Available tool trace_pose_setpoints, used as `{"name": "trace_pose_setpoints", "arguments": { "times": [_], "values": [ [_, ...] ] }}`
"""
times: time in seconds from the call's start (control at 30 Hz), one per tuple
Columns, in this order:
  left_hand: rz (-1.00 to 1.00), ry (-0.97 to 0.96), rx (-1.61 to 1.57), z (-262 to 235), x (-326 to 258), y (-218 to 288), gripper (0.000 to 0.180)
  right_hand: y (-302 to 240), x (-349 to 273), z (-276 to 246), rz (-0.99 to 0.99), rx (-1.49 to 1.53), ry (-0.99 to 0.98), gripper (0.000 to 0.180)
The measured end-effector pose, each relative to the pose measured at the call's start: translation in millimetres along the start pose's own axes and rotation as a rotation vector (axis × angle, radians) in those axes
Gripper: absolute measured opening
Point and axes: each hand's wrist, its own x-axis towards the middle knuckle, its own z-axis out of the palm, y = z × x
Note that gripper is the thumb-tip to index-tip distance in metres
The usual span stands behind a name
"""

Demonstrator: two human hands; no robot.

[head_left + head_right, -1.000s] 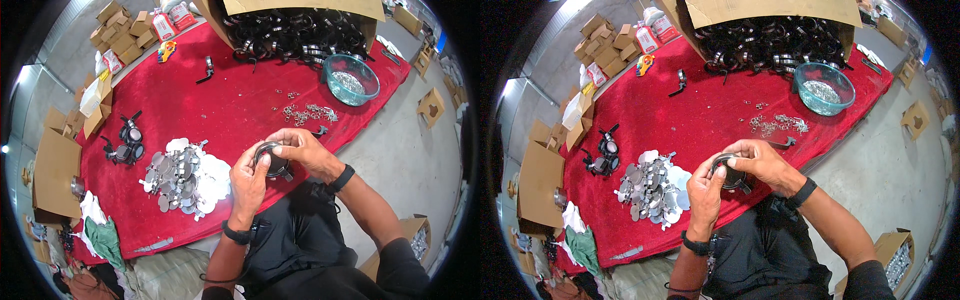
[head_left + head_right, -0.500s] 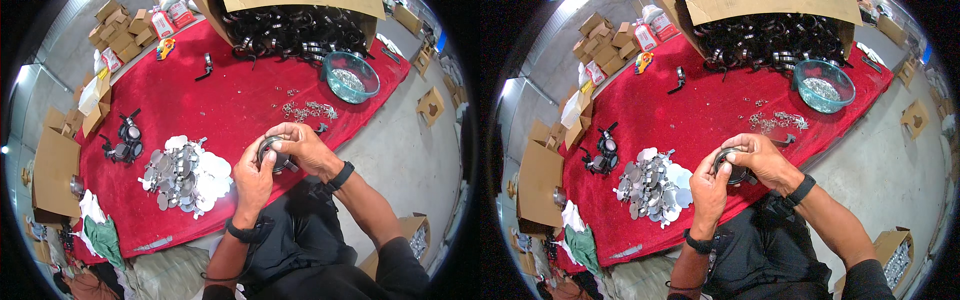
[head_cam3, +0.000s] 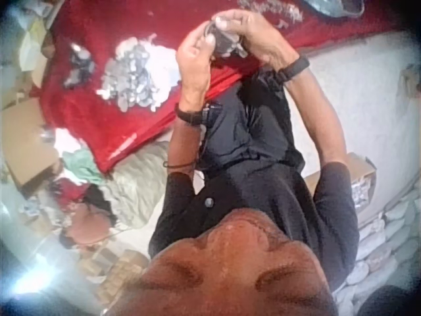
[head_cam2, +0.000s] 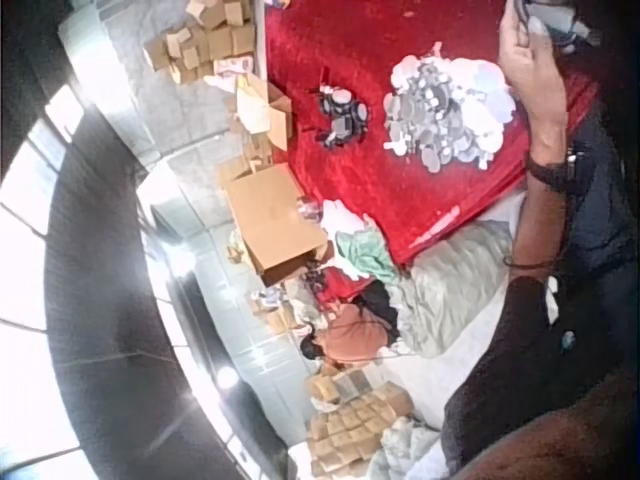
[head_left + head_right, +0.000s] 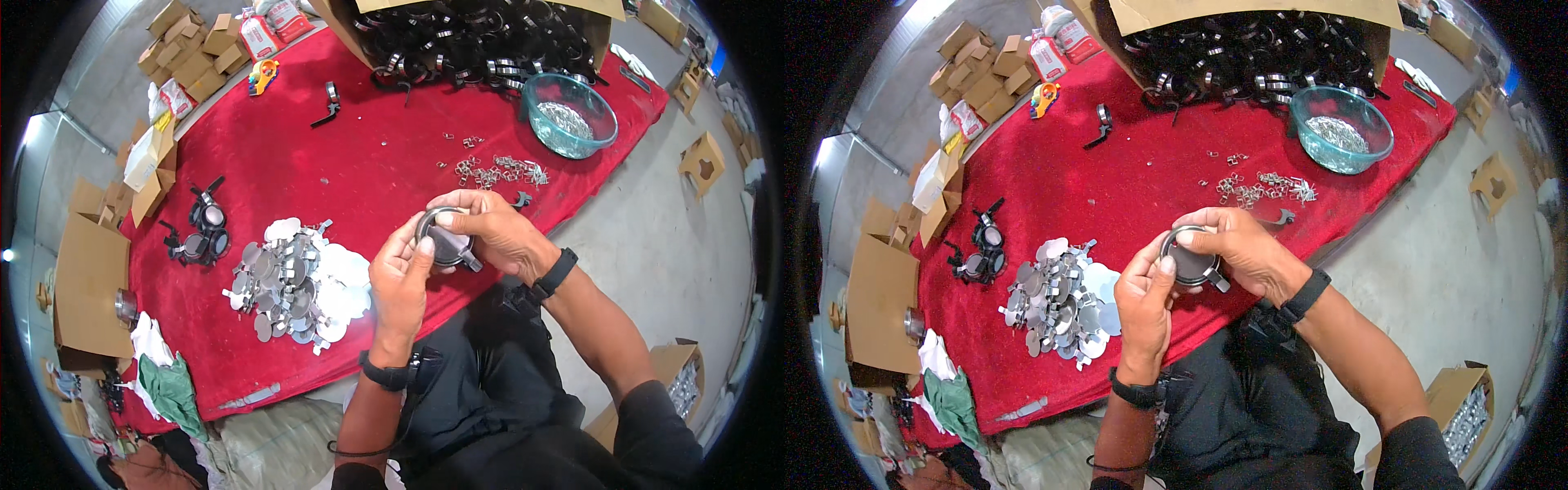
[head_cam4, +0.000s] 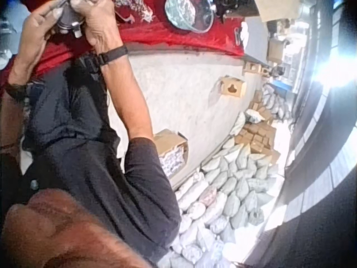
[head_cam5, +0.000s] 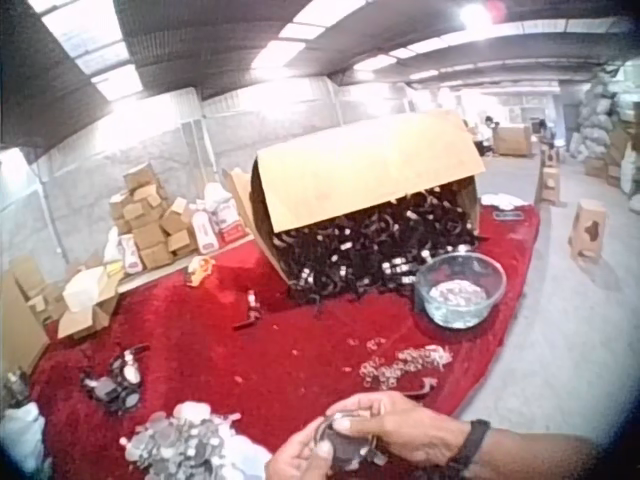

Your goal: Assembling circular metal components into black plastic housings at a factory workbench.

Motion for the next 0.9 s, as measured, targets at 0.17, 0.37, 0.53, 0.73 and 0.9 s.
{"name": "trace_pose_setpoints", "arguments": {
  "times": [0.17,0.37,0.53,0.73,0.9],
  "values": [
    [-0.088,-0.033,-0.034,-9.4,5.8,-1.5,0.044,-2.2,-1.9,-3.2,0.064,0.081,-0.022,0.033],
    [-0.134,-0.025,-0.126,-6.8,8.6,-1.3,0.040,9.2,6.8,-2.8,0.059,0.150,-0.016,0.035],
    [-0.127,-0.032,-0.046,-7.6,9.1,-2.0,0.043,10.2,7.7,1.1,0.017,0.076,0.058,0.041],
    [0.016,-0.023,0.091,-2.1,6.0,-3.5,0.042,14.2,9.9,6.6,-0.084,-0.105,0.143,0.043],
    [-0.008,0.004,0.072,0.4,8.7,-5.3,0.046,12.5,10.5,7.7,-0.074,-0.205,0.199,0.041]
  ]
}}
